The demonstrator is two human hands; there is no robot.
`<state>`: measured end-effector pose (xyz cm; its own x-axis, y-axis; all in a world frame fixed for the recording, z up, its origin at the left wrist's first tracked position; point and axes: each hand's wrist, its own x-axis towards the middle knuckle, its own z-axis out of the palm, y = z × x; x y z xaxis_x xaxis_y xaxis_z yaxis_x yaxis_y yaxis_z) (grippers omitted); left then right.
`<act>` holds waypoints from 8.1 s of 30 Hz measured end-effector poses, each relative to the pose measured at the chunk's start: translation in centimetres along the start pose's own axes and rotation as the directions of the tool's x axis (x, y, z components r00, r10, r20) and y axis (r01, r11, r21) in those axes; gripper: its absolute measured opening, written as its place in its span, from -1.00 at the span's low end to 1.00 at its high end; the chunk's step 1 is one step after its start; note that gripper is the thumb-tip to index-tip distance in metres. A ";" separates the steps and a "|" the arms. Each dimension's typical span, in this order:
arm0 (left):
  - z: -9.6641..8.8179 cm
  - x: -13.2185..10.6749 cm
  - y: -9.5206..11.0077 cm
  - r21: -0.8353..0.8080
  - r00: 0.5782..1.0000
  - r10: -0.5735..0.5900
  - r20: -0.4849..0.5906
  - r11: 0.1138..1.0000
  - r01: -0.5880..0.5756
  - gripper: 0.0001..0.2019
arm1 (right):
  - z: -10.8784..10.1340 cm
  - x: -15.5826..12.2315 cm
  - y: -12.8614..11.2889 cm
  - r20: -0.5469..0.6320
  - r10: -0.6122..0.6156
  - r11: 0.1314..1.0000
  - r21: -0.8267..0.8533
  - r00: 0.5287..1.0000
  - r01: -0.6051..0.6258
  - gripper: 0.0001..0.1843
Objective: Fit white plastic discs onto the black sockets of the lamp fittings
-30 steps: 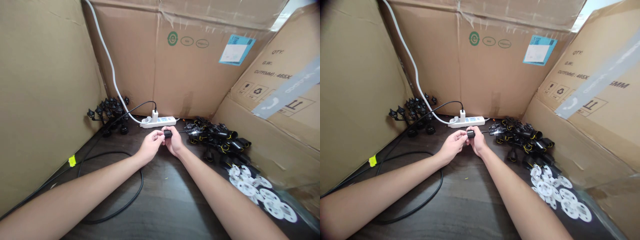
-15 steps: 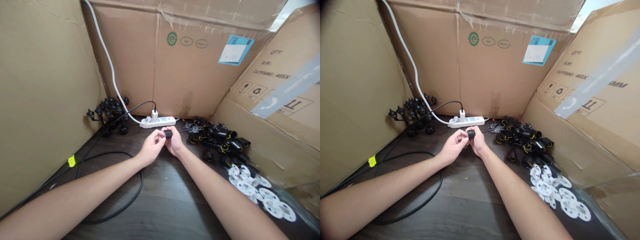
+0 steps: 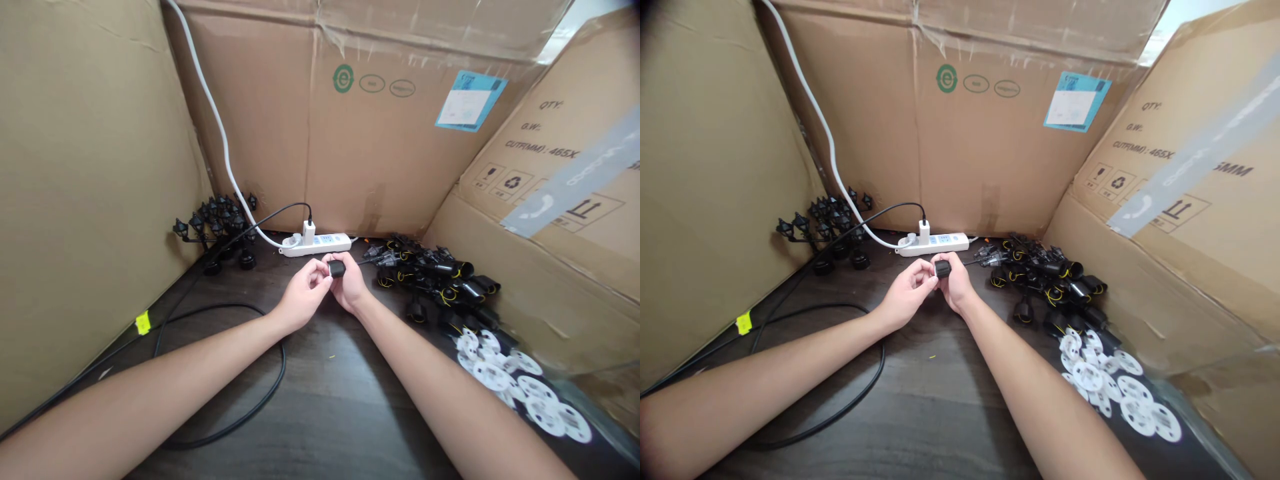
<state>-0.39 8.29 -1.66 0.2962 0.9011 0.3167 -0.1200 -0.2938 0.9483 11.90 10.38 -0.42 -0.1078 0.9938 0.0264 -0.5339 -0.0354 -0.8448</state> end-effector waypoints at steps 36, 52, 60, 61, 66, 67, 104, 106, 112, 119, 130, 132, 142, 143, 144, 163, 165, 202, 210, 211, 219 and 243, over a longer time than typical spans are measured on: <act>0.0 0.0 0.1 0.136 0.999 -0.007 -0.046 0.991 0.014 -0.83 | -0.3 0.2 0.1 0.017 0.020 1.000 0.022 1.000 -0.020 -0.71; -0.1 -0.2 0.0 0.048 0.999 -0.031 -0.027 0.998 0.032 -0.75 | 0.2 -0.1 0.0 0.034 0.002 0.999 -0.047 0.999 0.000 -0.73; 0.0 -0.1 -0.1 -0.005 1.000 -0.029 -0.006 1.000 0.029 -0.77 | -0.1 0.0 0.1 0.025 0.014 0.998 -0.053 1.000 -0.013 -0.72; 0.0 -0.1 0.0 0.004 1.000 -0.024 -0.005 1.000 0.024 -0.78 | -0.1 0.1 0.1 0.019 0.012 0.999 -0.049 1.000 -0.011 -0.72; 0.0 -0.2 0.3 0.079 1.000 -0.019 -0.022 0.997 0.021 -0.80 | -0.1 0.1 0.1 0.016 0.005 0.999 -0.044 1.000 -0.004 -0.73; 0.0 -0.2 0.3 0.090 0.999 -0.021 -0.026 0.996 0.023 -0.81 | -0.1 0.1 0.1 0.019 0.005 0.999 -0.047 1.000 -0.004 -0.73; 0.0 0.2 0.6 -0.171 0.983 -0.180 -0.031 0.970 0.173 -0.73 | -0.1 -0.1 0.3 0.017 0.015 0.997 -0.076 1.000 -0.014 -0.78; 0.0 0.2 0.7 -0.176 0.983 -0.183 -0.025 0.969 0.176 -0.73 | -0.1 0.0 0.4 0.013 0.014 0.997 -0.078 1.000 -0.013 -0.76; 0.0 0.1 0.7 -0.163 0.982 -0.190 0.016 0.968 0.191 -0.83 | 0.0 0.0 0.3 0.009 0.014 0.998 -0.068 1.000 -0.014 -0.73; 0.2 0.1 0.1 -0.028 0.998 -0.057 -0.038 0.998 0.056 -0.85 | 0.1 0.0 0.2 0.005 0.006 0.999 -0.035 1.000 -0.006 -0.74; 0.0 0.2 -0.4 -0.044 0.997 -0.069 -0.025 0.997 0.068 -0.74 | 0.1 0.0 0.1 -0.001 0.019 0.999 -0.041 1.000 -0.019 -0.75; 0.0 0.2 -0.4 -0.053 0.997 -0.079 -0.022 0.996 0.078 -0.73 | 0.0 0.1 0.2 0.002 0.022 0.999 -0.044 1.000 -0.022 -0.74; 0.0 0.0 0.3 -0.073 0.994 -0.104 -0.037 0.992 0.101 -0.74 | -0.3 0.2 0.3 0.061 0.033 0.998 -0.049 0.998 -0.030 -0.71; 0.0 0.0 0.2 -0.067 0.995 -0.087 -0.048 0.994 0.084 -0.74 | -0.3 0.3 0.3 0.064 0.036 0.998 -0.048 0.997 -0.033 -0.72; 0.1 0.0 0.1 -0.062 0.996 -0.069 -0.059 0.996 0.066 -0.75 | -0.3 0.3 0.3 0.067 0.038 0.998 -0.045 0.997 -0.035 -0.73; 0.2 -0.8 0.7 -0.008 0.998 0.055 0.030 0.998 -0.055 -0.83 | -0.6 0.2 -0.6 0.116 0.108 0.994 -0.005 0.987 -0.109 -0.66; 0.3 -0.8 0.7 -0.011 0.998 0.047 0.030 0.999 -0.047 -0.83 | -0.5 0.2 -0.7 0.114 0.117 0.993 -0.004 0.986 -0.118 -0.66; 0.0 0.1 1.4 -0.195 0.967 -0.252 -0.020 0.950 0.244 -0.72 | -0.2 0.0 0.6 -0.007 0.010 0.993 -0.116 1.000 -0.011 -0.75; -0.1 0.0 1.6 -0.213 0.954 -0.299 -0.035 0.935 0.285 -0.75 | -0.2 -0.2 0.7 0.020 -0.042 0.980 -0.195 0.999 0.045 -0.76; -0.2 0.1 1.5 -0.228 0.953 -0.302 -0.035 0.931 0.287 -0.75 | -0.1 -0.2 0.7 0.028 -0.052 0.977 -0.206 0.998 0.056 -0.76; -0.9 0.3 1.0 -0.314 0.960 -0.280 -0.006 0.912 0.264 -0.67 | -0.6 0.2 1.3 0.068 -0.166 0.929 -0.324 0.984 0.179 -0.72; -0.6 0.2 1.4 -0.280 0.946 -0.324 0.025 0.906 0.318 -0.83 | -0.8 0.4 1.3 -0.026 -0.198 0.927 -0.330 0.980 0.179 -0.69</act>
<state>-1.10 8.26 -0.26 0.3426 0.9395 -0.0072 -0.2797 0.1093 0.9538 11.80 10.83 -1.93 0.0215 0.9835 0.1794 -0.2378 0.1793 -0.9546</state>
